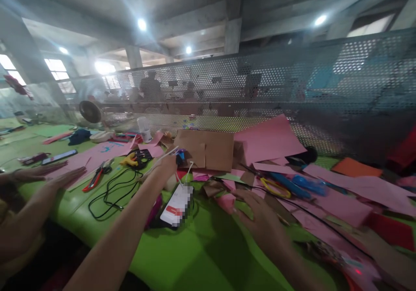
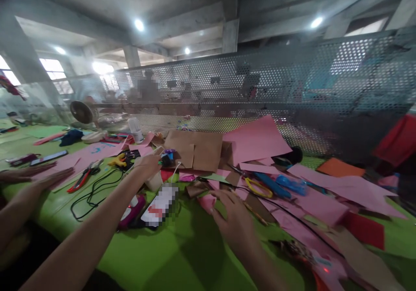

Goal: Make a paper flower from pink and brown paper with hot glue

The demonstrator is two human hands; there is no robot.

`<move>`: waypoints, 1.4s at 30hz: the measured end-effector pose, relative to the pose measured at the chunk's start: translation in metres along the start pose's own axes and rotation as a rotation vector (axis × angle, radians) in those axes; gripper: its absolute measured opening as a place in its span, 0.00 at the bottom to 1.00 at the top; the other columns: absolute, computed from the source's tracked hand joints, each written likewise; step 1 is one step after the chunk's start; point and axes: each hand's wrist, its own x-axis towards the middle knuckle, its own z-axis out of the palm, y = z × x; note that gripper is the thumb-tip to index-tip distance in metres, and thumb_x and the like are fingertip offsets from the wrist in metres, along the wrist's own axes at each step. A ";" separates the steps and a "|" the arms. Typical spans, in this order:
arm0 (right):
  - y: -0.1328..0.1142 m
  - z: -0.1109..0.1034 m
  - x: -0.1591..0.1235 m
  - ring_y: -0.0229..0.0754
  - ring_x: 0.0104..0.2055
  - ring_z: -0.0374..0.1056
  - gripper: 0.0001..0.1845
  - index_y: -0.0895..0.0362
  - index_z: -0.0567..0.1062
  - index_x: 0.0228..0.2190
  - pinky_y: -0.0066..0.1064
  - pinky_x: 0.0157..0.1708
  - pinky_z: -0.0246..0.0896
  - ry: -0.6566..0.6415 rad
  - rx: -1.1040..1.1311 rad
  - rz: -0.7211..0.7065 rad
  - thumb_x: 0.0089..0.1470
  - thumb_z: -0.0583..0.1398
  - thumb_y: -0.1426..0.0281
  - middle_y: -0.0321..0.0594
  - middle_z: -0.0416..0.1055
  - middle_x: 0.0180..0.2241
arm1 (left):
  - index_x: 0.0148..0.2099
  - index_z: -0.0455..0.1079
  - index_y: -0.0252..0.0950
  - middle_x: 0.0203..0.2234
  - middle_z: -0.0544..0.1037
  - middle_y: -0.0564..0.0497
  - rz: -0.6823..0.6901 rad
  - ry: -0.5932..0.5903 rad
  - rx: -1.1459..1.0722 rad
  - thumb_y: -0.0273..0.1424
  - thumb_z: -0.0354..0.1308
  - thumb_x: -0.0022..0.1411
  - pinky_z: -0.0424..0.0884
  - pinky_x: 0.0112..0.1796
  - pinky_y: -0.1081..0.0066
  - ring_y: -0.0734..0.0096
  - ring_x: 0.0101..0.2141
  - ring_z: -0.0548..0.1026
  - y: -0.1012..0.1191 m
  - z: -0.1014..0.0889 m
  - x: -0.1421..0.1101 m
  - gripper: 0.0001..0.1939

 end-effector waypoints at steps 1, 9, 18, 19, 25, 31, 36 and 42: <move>-0.001 -0.001 0.000 0.53 0.51 0.70 0.18 0.54 0.74 0.47 0.47 0.49 0.68 0.002 0.007 0.002 0.55 0.56 0.68 0.47 0.75 0.49 | 0.55 0.67 0.35 0.51 0.72 0.44 -0.016 -0.033 0.011 0.35 0.57 0.66 0.74 0.44 0.56 0.61 0.46 0.74 0.000 -0.001 0.001 0.18; -0.002 -0.007 -0.001 0.53 0.52 0.70 0.18 0.54 0.74 0.48 0.47 0.50 0.67 0.016 0.029 0.021 0.55 0.56 0.68 0.47 0.74 0.49 | 0.49 0.71 0.34 0.47 0.75 0.43 0.097 0.114 -0.025 0.34 0.56 0.66 0.71 0.48 0.59 0.60 0.47 0.74 0.031 -0.022 -0.006 0.12; -0.007 -0.023 0.000 0.57 0.66 0.50 0.35 0.46 0.55 0.63 0.53 0.59 0.56 0.179 -0.071 -0.058 0.57 0.60 0.67 0.47 0.52 0.65 | 0.34 0.74 0.38 0.31 0.80 0.50 0.230 0.430 -0.366 0.40 0.51 0.64 0.64 0.32 0.72 0.66 0.34 0.76 0.089 -0.034 -0.014 0.14; -0.007 -0.024 0.000 0.57 0.67 0.49 0.36 0.45 0.54 0.63 0.54 0.59 0.55 0.181 -0.083 -0.054 0.57 0.61 0.67 0.47 0.51 0.65 | 0.33 0.73 0.38 0.29 0.80 0.51 0.231 0.434 -0.404 0.39 0.51 0.64 0.63 0.30 0.72 0.67 0.32 0.76 0.091 -0.032 -0.012 0.14; 0.004 -0.019 0.001 0.56 0.66 0.51 0.35 0.48 0.55 0.62 0.53 0.58 0.58 0.161 -0.099 0.018 0.56 0.60 0.67 0.48 0.51 0.65 | 0.35 0.74 0.39 0.35 0.79 0.48 0.064 0.560 -0.492 0.35 0.53 0.60 0.63 0.36 0.70 0.62 0.38 0.74 0.067 -0.034 0.014 0.10; 0.016 -0.011 0.003 0.57 0.61 0.59 0.30 0.51 0.62 0.59 0.54 0.57 0.59 0.071 -0.079 0.013 0.55 0.59 0.67 0.49 0.65 0.58 | 0.31 0.72 0.39 0.28 0.77 0.50 -0.107 0.639 -0.571 0.38 0.52 0.59 0.60 0.32 0.72 0.65 0.32 0.73 0.016 -0.043 0.035 0.12; 0.000 0.007 -0.002 0.55 0.57 0.66 0.23 0.52 0.70 0.54 0.52 0.54 0.64 -0.161 -0.024 -0.021 0.56 0.58 0.69 0.45 0.71 0.55 | 0.25 0.68 0.38 0.20 0.69 0.55 -0.160 0.689 -0.701 0.40 0.54 0.57 0.54 0.27 0.72 0.69 0.27 0.67 -0.012 -0.054 0.034 0.13; -0.033 0.050 0.007 0.51 0.51 0.71 0.31 0.39 0.74 0.50 0.44 0.50 0.70 -0.334 -0.004 -0.174 0.48 0.59 0.80 0.33 0.76 0.49 | 0.23 0.66 0.37 0.16 0.61 0.57 -0.173 0.747 -0.920 0.38 0.55 0.55 0.53 0.24 0.73 0.73 0.23 0.63 -0.030 -0.067 0.038 0.13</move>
